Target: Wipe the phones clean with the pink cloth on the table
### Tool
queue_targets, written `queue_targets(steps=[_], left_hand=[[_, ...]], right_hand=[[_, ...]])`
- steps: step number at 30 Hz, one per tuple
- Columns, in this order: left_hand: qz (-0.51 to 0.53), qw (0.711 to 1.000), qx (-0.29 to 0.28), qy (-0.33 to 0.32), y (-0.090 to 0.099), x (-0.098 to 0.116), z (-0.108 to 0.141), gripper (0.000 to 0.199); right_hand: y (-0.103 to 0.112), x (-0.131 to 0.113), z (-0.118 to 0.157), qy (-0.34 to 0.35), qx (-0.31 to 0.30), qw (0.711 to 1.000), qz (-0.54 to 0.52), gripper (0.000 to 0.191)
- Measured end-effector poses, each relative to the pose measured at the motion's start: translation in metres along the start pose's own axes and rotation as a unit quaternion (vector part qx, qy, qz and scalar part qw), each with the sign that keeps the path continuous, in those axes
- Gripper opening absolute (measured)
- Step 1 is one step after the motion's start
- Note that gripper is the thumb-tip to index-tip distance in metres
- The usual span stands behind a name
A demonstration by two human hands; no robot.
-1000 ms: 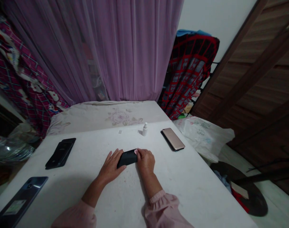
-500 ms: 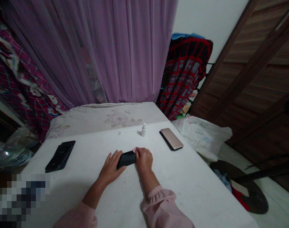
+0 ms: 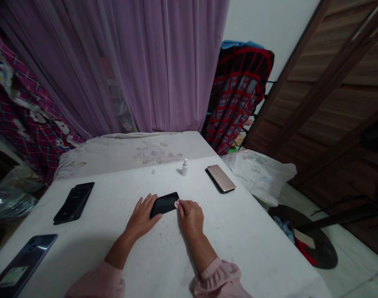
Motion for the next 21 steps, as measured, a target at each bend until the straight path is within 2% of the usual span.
queue_targets(steps=[5,15,21], left_hand=[[0.002,1.000,-0.001,-0.007,0.002,0.002,0.000,0.061],[-0.002,1.000,-0.015,0.008,0.004,0.003,0.000,0.060],[-0.006,1.000,0.001,0.006,0.005,0.004,0.000,0.059]], right_hand=[[-0.002,0.000,-0.006,-0.026,-0.009,1.000,-0.005,0.021],[-0.013,-0.008,-0.037,-0.050,-0.031,0.998,0.022,0.021],[-0.020,-0.012,-0.052,-0.063,-0.039,0.996,0.040,0.022]])
Point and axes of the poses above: each hand's wrist, its own z-axis away from the middle knuckle, its own y-axis out of the back of the hand, x = y × z, the point moved 9 cm from there along -z, towards the middle knuckle, and after that the axes turned 6 degrees about -x, right-handed, at the moved point
